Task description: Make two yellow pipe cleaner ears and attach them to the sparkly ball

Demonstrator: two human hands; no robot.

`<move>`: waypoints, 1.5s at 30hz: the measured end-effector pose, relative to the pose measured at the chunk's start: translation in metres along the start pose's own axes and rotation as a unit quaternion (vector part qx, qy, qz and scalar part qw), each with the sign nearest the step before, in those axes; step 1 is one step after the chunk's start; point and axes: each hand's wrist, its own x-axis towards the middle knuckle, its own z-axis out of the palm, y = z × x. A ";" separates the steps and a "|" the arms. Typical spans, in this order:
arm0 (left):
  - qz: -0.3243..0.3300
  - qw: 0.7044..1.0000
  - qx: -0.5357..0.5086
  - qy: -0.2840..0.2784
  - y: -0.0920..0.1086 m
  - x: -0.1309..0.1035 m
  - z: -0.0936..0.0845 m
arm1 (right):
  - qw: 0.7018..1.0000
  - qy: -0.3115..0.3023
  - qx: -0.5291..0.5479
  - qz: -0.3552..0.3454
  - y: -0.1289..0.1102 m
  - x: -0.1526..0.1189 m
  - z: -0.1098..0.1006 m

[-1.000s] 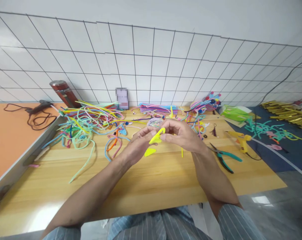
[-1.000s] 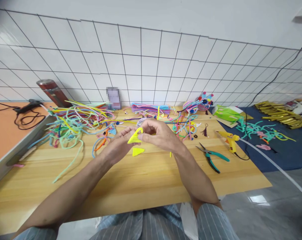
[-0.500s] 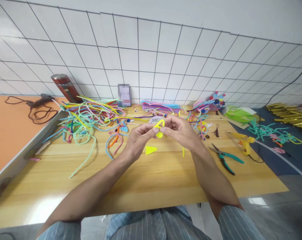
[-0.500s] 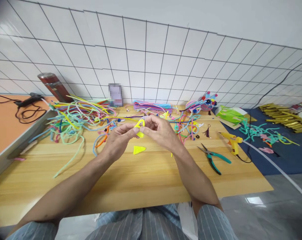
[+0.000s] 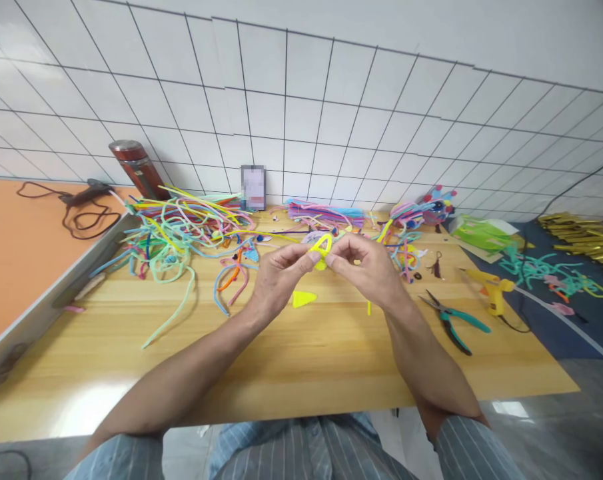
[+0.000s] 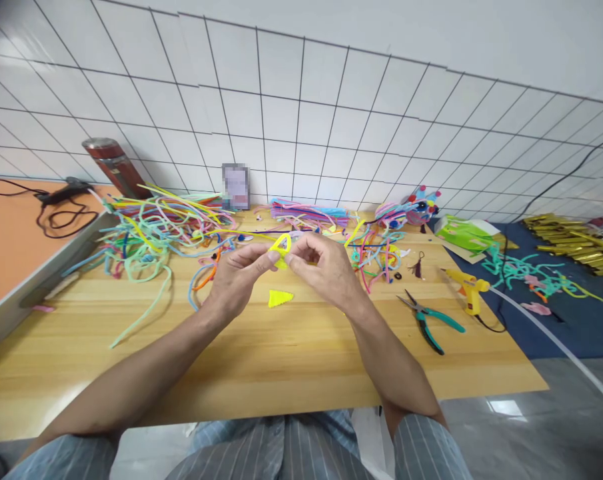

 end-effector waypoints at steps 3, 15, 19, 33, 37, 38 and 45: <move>0.016 1.000 0.012 0.007 0.002 0.000 0.000 | 1.000 0.007 -0.017 -0.021 -0.001 -0.001 0.001; 0.044 0.995 0.088 -0.007 0.008 -0.003 -0.004 | 0.997 0.024 -0.067 -0.031 -0.002 -0.003 0.001; 0.038 0.995 0.087 -0.017 0.008 -0.003 -0.005 | 0.997 0.026 -0.067 -0.036 -0.002 -0.003 0.001; -0.001 0.999 0.036 -0.036 -0.007 0.002 -0.012 | 0.999 -0.016 0.004 0.029 0.000 0.000 -0.004; -0.015 0.999 0.015 -0.040 -0.010 0.002 -0.011 | 0.999 -0.018 0.010 0.024 0.005 0.000 -0.002; -0.017 0.999 0.013 -0.040 -0.009 0.002 -0.011 | 0.999 -0.019 0.013 0.023 0.006 0.001 -0.001; 0.007 0.998 0.056 -0.008 -0.001 0.002 -0.007 | 1.000 -0.014 0.009 0.023 0.006 0.001 0.001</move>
